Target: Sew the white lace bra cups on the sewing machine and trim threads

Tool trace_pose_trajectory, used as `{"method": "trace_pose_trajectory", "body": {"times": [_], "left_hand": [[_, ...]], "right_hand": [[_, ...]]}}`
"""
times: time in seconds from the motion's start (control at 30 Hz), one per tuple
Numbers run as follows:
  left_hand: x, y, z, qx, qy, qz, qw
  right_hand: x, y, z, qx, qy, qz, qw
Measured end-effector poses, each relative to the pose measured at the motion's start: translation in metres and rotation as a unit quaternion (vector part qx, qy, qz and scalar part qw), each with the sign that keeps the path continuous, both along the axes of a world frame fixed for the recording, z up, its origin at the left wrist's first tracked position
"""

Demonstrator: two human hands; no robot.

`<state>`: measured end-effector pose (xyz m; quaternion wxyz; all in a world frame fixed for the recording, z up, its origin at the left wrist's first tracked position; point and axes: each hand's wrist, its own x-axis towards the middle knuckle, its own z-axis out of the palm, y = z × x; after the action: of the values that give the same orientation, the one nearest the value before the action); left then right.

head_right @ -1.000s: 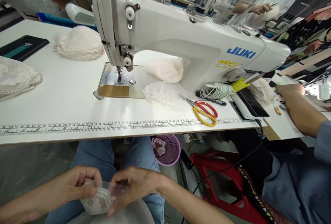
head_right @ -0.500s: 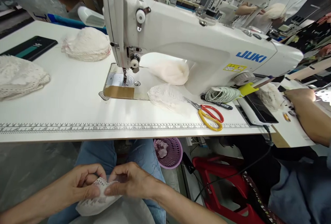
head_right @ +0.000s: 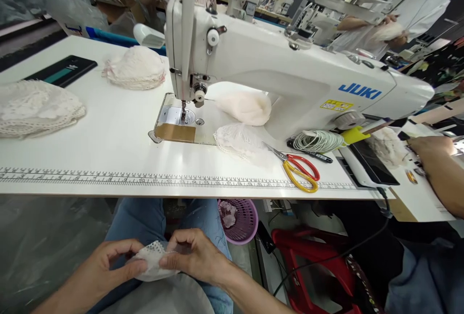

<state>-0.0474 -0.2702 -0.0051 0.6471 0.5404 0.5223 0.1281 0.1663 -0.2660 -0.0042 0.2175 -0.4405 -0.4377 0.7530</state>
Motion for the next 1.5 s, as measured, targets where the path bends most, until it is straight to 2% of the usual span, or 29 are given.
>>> {"method": "trace_pose_trajectory", "body": {"times": [0.17, 0.3, 0.47, 0.6, 0.8, 0.9, 1.0, 1.13, 1.3, 1.4, 1.5], "left_hand": [[-0.001, -0.006, -0.01, 0.002, -0.044, 0.034, 0.998], [0.001, -0.008, -0.011, -0.027, -0.088, 0.064, 0.994], [0.0, -0.005, -0.007, -0.076, -0.137, 0.023, 0.987], [-0.002, -0.005, -0.008, -0.065, -0.133, 0.001, 0.989], [-0.004, -0.006, -0.007, -0.008, -0.079, 0.018, 0.997], [-0.002, -0.005, -0.004, -0.005, -0.057, 0.023, 0.998], [0.001, -0.003, -0.001, -0.016, -0.055, 0.042, 0.997], [0.003, 0.002, 0.002, 0.006, -0.043, 0.069, 0.997], [-0.001, 0.01, 0.003, 0.016, -0.062, 0.062, 0.996], [-0.007, 0.015, 0.01, 0.021, -0.071, 0.057, 0.996], [-0.015, 0.029, 0.034, 0.044, -0.051, 0.04, 0.997]], "right_hand": [[-0.001, -0.003, -0.005, 0.013, -0.005, -0.011, 1.0], [0.0, -0.004, -0.002, 0.034, -0.011, -0.005, 0.999], [0.0, -0.002, 0.0, 0.045, -0.007, 0.032, 0.998], [-0.007, 0.001, 0.003, 0.026, 0.001, 0.034, 0.999], [-0.016, 0.002, 0.008, 0.039, -0.022, 0.013, 0.999], [-0.017, 0.001, 0.007, 0.054, -0.03, -0.003, 0.998], [-0.018, 0.002, 0.006, 0.063, -0.027, -0.016, 0.998], [-0.019, 0.004, 0.007, 0.062, -0.018, -0.028, 0.997], [-0.019, 0.009, 0.007, 0.084, -0.008, -0.034, 0.996], [-0.021, 0.014, 0.013, 0.103, -0.004, -0.028, 0.994], [-0.026, 0.024, 0.029, 0.134, -0.002, -0.009, 0.991]]}}
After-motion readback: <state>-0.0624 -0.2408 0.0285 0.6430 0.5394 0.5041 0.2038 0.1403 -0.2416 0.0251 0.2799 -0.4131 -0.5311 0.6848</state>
